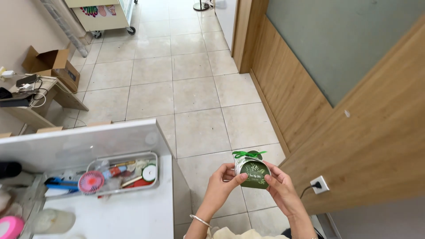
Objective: Take packaged items from a desk and arrange them on a display shelf.
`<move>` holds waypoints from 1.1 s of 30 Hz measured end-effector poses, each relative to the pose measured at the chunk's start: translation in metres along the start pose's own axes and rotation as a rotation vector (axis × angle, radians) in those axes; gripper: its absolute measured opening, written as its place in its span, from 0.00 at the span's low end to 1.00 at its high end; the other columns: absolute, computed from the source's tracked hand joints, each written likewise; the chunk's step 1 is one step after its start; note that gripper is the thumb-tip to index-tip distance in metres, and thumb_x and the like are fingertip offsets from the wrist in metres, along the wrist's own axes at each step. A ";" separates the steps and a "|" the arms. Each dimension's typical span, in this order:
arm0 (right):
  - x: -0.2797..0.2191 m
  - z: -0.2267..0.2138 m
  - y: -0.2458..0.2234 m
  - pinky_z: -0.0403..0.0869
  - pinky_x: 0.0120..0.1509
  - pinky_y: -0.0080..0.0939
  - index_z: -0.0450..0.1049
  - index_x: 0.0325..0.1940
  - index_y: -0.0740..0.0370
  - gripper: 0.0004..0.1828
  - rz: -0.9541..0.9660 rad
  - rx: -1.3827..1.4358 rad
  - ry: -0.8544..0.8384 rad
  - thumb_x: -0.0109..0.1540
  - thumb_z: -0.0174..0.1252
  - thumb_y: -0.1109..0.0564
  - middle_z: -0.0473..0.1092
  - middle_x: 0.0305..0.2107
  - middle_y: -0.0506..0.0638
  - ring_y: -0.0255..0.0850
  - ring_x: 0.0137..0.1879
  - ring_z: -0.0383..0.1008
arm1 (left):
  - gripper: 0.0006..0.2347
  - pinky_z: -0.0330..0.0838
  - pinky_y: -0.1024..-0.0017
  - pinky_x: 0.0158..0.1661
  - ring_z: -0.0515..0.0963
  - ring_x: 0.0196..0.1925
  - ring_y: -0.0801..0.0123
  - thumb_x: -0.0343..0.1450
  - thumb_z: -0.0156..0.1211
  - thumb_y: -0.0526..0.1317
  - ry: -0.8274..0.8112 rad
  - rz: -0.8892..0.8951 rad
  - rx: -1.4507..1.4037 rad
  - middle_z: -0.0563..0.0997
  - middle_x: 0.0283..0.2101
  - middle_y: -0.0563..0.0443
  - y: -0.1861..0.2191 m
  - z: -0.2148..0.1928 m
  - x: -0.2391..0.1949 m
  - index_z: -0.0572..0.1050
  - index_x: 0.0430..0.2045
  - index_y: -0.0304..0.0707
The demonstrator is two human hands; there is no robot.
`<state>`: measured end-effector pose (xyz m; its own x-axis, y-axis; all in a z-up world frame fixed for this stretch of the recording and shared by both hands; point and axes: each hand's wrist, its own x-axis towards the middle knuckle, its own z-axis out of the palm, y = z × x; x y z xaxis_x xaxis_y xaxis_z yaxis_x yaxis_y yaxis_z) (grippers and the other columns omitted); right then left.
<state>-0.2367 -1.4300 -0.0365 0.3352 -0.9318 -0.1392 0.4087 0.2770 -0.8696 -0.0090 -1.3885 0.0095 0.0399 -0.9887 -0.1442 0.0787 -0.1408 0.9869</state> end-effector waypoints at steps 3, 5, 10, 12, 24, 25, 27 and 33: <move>0.053 0.000 -0.006 0.70 0.63 0.44 0.63 0.70 0.72 0.37 0.035 -0.019 0.064 0.59 0.63 0.56 0.72 0.56 0.56 0.40 0.60 0.72 | 0.26 0.77 0.74 0.41 0.82 0.39 0.72 0.64 0.72 0.49 0.008 -0.016 -0.026 0.84 0.36 0.49 -0.004 -0.011 0.055 0.76 0.51 0.29; 0.090 -0.009 -0.003 0.71 0.63 0.44 0.63 0.70 0.72 0.37 0.075 -0.013 0.058 0.59 0.63 0.57 0.72 0.56 0.56 0.40 0.60 0.72 | 0.27 0.77 0.74 0.42 0.82 0.39 0.73 0.64 0.71 0.49 0.009 -0.053 -0.004 0.84 0.37 0.50 -0.001 -0.017 0.088 0.76 0.52 0.28; 0.197 -0.037 -0.001 0.70 0.64 0.44 0.63 0.69 0.71 0.37 0.165 -0.017 0.028 0.57 0.64 0.59 0.71 0.57 0.56 0.40 0.61 0.72 | 0.31 0.77 0.73 0.45 0.83 0.43 0.71 0.65 0.71 0.48 0.063 -0.136 0.013 0.85 0.41 0.47 -0.019 -0.025 0.186 0.69 0.60 0.30; 0.246 -0.045 -0.010 0.70 0.64 0.43 0.63 0.69 0.70 0.38 0.212 -0.075 -0.017 0.56 0.66 0.60 0.70 0.58 0.55 0.41 0.62 0.71 | 0.29 0.78 0.72 0.48 0.84 0.46 0.70 0.65 0.70 0.47 0.098 -0.122 -0.111 0.84 0.45 0.46 -0.025 -0.026 0.230 0.71 0.58 0.26; 0.567 -0.055 -0.161 0.73 0.62 0.44 0.63 0.71 0.65 0.44 0.202 -0.336 -0.328 0.52 0.70 0.58 0.68 0.57 0.54 0.42 0.62 0.69 | 0.31 0.77 0.71 0.52 0.84 0.52 0.67 0.66 0.68 0.44 0.239 -0.031 -0.260 0.80 0.57 0.42 0.058 -0.025 0.514 0.66 0.63 0.28; 0.585 -0.059 -0.164 0.73 0.62 0.44 0.63 0.71 0.65 0.44 0.208 -0.340 -0.334 0.52 0.70 0.58 0.68 0.57 0.54 0.42 0.62 0.69 | 0.31 0.77 0.71 0.52 0.84 0.52 0.67 0.66 0.68 0.44 0.247 -0.032 -0.264 0.80 0.57 0.42 0.059 -0.025 0.532 0.66 0.63 0.28; 0.621 -0.066 -0.168 0.73 0.61 0.44 0.62 0.71 0.64 0.45 0.231 -0.331 -0.343 0.51 0.71 0.57 0.68 0.57 0.54 0.42 0.62 0.70 | 0.31 0.78 0.70 0.50 0.84 0.51 0.66 0.66 0.68 0.44 0.237 -0.030 -0.281 0.81 0.56 0.40 0.059 -0.029 0.565 0.66 0.63 0.28; 0.725 -0.072 -0.156 0.73 0.62 0.44 0.63 0.70 0.65 0.46 0.266 -0.297 -0.283 0.50 0.72 0.57 0.69 0.56 0.55 0.43 0.61 0.70 | 0.29 0.78 0.70 0.51 0.85 0.50 0.67 0.66 0.69 0.43 0.269 -0.152 -0.230 0.82 0.55 0.42 0.068 -0.064 0.669 0.69 0.61 0.29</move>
<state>-0.1183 -2.1656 -0.0357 0.6293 -0.7264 -0.2763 0.0321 0.3796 -0.9246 0.0867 -2.0562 -0.0246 0.2683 -0.9043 -0.3320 0.3244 -0.2397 0.9151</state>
